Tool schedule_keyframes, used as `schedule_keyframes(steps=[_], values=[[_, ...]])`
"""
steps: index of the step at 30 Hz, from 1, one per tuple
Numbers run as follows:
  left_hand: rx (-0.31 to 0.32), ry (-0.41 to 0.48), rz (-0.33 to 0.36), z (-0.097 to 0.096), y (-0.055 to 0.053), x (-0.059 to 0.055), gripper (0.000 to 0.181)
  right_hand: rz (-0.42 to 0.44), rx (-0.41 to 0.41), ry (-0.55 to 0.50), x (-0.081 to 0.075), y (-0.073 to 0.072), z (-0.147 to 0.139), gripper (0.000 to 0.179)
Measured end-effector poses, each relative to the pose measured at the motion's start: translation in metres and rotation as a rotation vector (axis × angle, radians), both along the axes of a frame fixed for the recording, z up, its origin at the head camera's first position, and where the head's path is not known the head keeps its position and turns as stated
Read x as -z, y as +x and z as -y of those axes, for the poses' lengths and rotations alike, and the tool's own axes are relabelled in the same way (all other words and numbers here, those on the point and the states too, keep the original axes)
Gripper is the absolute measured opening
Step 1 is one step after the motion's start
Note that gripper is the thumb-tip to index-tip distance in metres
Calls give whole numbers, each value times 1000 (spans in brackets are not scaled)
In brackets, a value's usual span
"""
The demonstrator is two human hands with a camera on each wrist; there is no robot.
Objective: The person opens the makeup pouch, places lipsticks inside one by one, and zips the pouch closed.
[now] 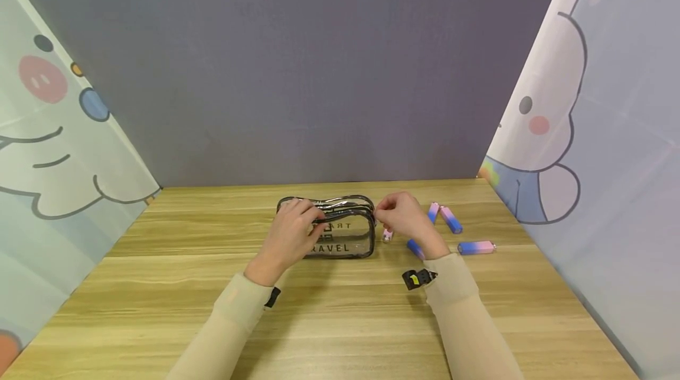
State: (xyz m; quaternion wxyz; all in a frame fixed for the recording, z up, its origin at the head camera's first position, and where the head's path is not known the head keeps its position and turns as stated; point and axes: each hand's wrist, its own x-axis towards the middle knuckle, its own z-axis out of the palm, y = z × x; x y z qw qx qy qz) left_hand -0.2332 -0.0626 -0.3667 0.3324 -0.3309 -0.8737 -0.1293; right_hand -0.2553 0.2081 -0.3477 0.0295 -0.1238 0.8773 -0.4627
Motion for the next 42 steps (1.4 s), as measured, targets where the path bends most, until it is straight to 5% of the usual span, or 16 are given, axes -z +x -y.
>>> schedule_keyframes(steps=[42], values=[[-2,-3,8,2,0,-3,12,50,-37,17,0,-5,-3,17]])
